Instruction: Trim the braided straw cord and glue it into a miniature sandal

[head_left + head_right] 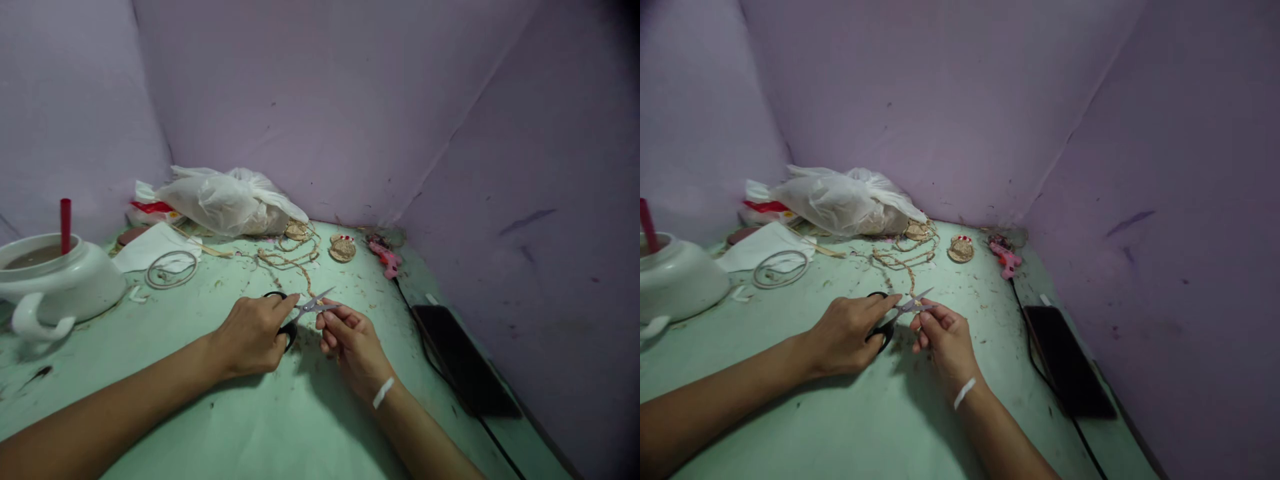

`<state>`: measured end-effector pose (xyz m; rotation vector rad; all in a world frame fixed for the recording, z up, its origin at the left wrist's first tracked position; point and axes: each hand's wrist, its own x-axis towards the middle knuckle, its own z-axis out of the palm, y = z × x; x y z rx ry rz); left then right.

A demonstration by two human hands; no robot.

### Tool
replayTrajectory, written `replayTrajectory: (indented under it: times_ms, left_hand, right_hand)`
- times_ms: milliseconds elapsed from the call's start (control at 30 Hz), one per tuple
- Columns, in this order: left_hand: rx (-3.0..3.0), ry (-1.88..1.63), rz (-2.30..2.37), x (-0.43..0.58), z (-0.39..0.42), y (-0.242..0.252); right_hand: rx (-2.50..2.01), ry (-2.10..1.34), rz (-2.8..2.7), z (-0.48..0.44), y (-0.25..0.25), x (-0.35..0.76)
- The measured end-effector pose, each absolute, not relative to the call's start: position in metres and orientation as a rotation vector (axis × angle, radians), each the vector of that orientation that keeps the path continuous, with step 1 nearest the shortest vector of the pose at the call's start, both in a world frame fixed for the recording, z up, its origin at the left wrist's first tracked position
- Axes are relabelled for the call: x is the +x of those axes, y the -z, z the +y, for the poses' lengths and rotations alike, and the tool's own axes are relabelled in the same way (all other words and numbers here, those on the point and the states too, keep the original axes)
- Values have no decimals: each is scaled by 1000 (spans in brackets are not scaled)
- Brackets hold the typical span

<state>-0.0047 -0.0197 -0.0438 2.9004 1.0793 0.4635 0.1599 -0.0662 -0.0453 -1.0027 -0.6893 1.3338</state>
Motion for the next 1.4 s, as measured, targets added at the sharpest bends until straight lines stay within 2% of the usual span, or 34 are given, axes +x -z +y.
replayTrajectory:
  times_ms: [500,733,1033,1400]
  left_hand:
    - [2763,-554,902,-5,-13,51]
    - [2558,-856,1079,-9,-9,33]
    - [2997,-509,1056,-7,-15,41]
    - [3198,-470,894,-17,-4,37]
  right_hand:
    - [-975,-1348,-700,-66,46,161]
    - [-992,-1382,-609,-64,44,163]
    - [-1032,-1336,-622,-64,43,162]
    - [-1045,-1441,-679,-65,40,169]
